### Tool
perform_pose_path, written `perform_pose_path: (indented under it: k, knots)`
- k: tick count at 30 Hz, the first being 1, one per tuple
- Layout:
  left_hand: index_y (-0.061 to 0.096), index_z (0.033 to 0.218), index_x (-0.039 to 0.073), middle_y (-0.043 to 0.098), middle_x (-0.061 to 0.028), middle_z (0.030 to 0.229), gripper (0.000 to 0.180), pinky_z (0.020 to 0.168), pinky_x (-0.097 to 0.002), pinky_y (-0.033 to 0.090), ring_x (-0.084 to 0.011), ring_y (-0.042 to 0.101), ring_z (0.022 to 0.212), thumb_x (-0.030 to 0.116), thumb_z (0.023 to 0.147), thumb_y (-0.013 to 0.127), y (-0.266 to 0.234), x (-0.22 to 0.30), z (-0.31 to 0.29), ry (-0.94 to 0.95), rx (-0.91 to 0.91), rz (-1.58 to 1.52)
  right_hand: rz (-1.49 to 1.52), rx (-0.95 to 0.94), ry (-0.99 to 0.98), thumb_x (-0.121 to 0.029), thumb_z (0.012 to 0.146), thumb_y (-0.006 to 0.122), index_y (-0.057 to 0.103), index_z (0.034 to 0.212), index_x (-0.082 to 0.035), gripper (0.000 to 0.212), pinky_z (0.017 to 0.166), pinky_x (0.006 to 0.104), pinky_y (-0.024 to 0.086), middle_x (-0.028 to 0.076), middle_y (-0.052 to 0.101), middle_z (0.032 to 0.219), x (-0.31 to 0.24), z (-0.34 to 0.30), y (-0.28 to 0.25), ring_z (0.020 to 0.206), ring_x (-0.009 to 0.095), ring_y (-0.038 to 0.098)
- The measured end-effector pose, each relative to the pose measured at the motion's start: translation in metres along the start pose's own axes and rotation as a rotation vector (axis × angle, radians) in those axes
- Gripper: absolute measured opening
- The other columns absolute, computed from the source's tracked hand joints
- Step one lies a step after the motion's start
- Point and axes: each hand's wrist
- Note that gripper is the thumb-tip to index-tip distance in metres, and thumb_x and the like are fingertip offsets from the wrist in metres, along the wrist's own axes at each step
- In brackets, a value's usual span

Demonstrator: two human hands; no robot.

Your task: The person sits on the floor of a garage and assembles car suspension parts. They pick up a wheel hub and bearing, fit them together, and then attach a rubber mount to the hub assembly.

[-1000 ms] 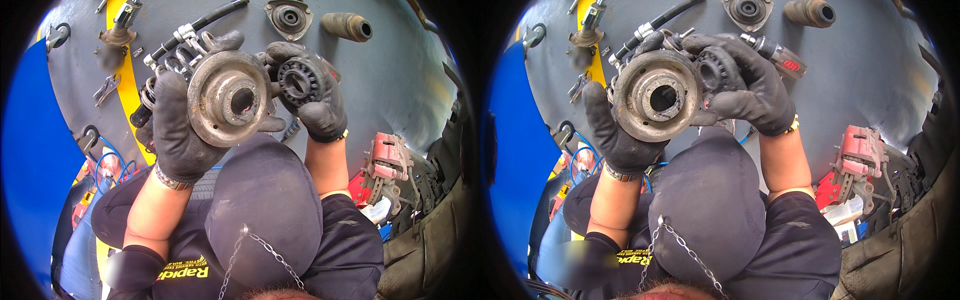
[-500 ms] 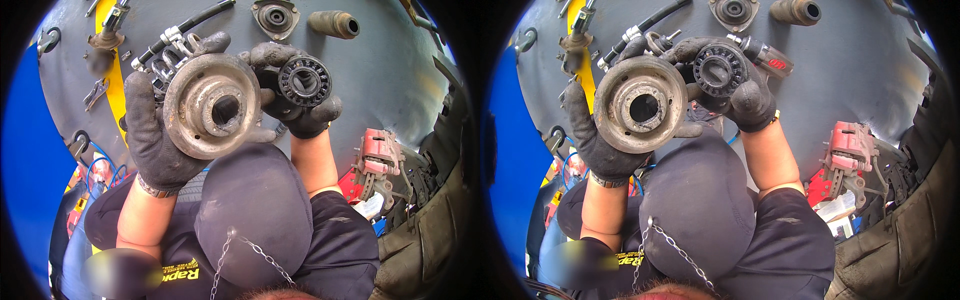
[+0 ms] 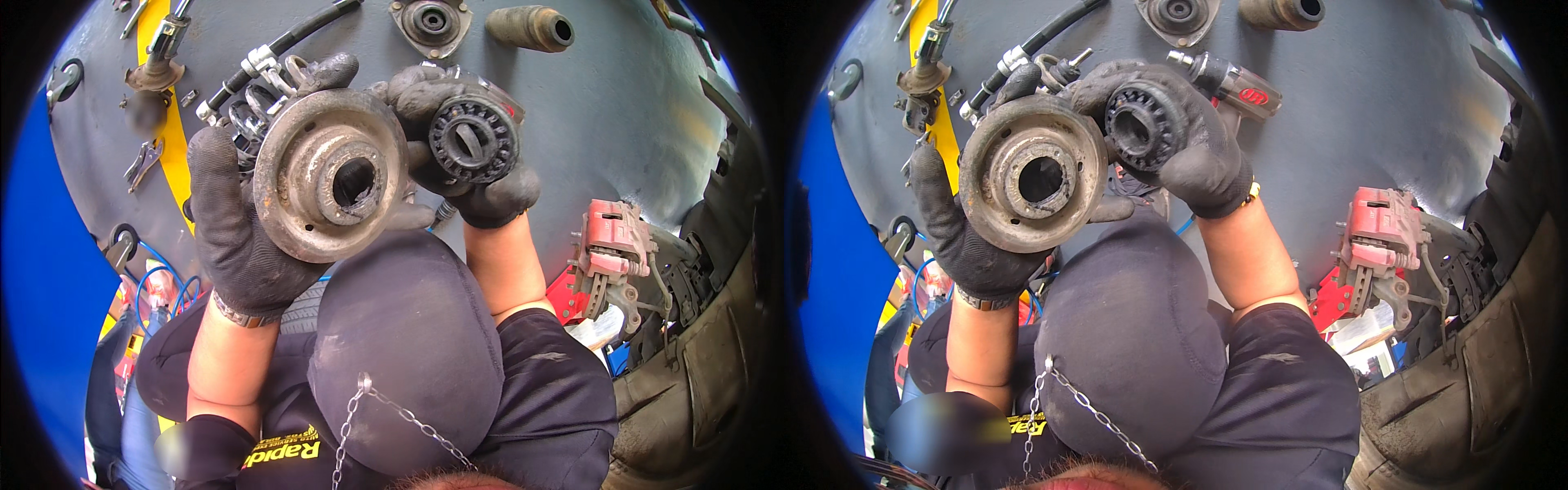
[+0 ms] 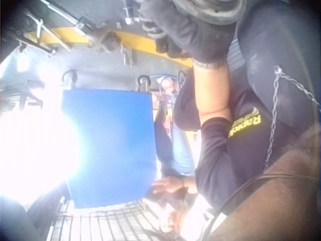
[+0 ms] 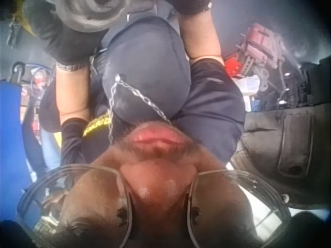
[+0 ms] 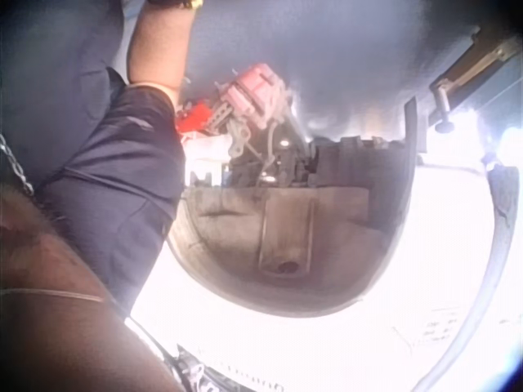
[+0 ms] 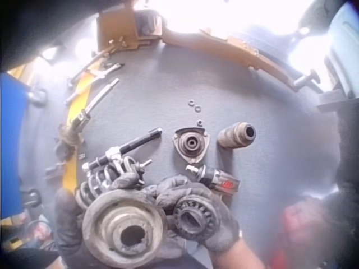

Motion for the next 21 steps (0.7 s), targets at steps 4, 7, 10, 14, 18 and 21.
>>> perform_pose_path:
  k: [4, 7, 10, 14, 18, 21]
  knots:
    - [0.052, 0.145, 0.0, 0.058, -0.0188, 0.144, 0.08, 0.114, -0.0468, 0.046, -0.0297, 0.057, 0.132, 0.066, 0.1, 0.05, -0.001, 0.001, -0.002, 0.03, 0.06, 0.02, -0.07, -0.129, -0.105, -0.036, 0.066, 0.096, 0.062, 0.131, 0.002, 0.083, 0.109, 0.0417, 0.048, 0.015, 0.06, 0.131, -0.002, 0.006, 0.004, 0.127, 0.027, 0.059]
    - [0.052, 0.145, -0.001, 0.058, -0.019, 0.144, 0.08, 0.114, -0.047, 0.046, -0.0298, 0.057, 0.132, 0.066, 0.1, 0.05, -0.001, 0.001, -0.004, 0.023, 0.04, 0.0, -0.241, -0.172, -0.211, -0.027, 0.058, 0.097, 0.065, 0.129, -0.001, 0.082, 0.108, 0.041, 0.048, 0.013, 0.06, 0.129, -0.003, 0.007, 0.006, 0.124, 0.026, 0.058]
    - [0.052, 0.145, -0.002, 0.059, -0.0192, 0.143, 0.08, 0.114, -0.0473, 0.046, -0.0298, 0.057, 0.132, 0.065, 0.1, 0.05, -0.004, 0.002, -0.011, 0.025, 0.07, -0.023, -0.227, -0.174, -0.228, -0.02, 0.05, 0.098, 0.067, 0.127, -0.004, 0.084, 0.106, 0.0406, 0.048, 0.012, 0.06, 0.128, -0.004, 0.01, 0.01, 0.121, 0.025, 0.059]
    - [0.053, 0.144, -0.002, 0.059, -0.0194, 0.142, 0.079, 0.114, -0.0474, 0.046, -0.0297, 0.057, 0.131, 0.065, 0.1, 0.05, -0.002, 0.003, -0.008, 0.031, 0.099, -0.01, -0.281, -0.183, -0.251, -0.019, 0.049, 0.099, 0.067, 0.126, -0.004, 0.085, 0.106, 0.0408, 0.047, 0.012, 0.061, 0.126, -0.004, 0.011, 0.009, 0.121, 0.025, 0.058]
    - [0.052, 0.144, -0.002, 0.058, -0.0197, 0.144, 0.08, 0.114, -0.0479, 0.046, -0.0303, 0.057, 0.132, 0.065, 0.101, 0.048, -0.002, 0.003, -0.008, 0.027, 0.037, -0.016, -0.334, -0.197, -0.244, -0.021, 0.049, 0.1, 0.068, 0.126, -0.005, 0.085, 0.106, 0.0403, 0.047, 0.011, 0.062, 0.127, -0.008, 0.012, 0.01, 0.122, 0.025, 0.058]
    - [0.049, 0.147, -0.001, 0.056, -0.0199, 0.147, 0.081, 0.115, -0.0485, 0.045, -0.0312, 0.056, 0.134, 0.066, 0.101, 0.047, -0.006, 0.005, -0.013, 0.029, 0.032, -0.04, -0.353, -0.199, -0.226, -0.022, 0.049, 0.101, 0.068, 0.125, -0.006, 0.085, 0.106, 0.0399, 0.047, 0.011, 0.062, 0.126, -0.011, 0.012, 0.011, 0.122, 0.025, 0.057]
Point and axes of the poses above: each hand's wrist, its own z-axis towards the middle knuckle, its own y-axis out of the palm, x = y × z
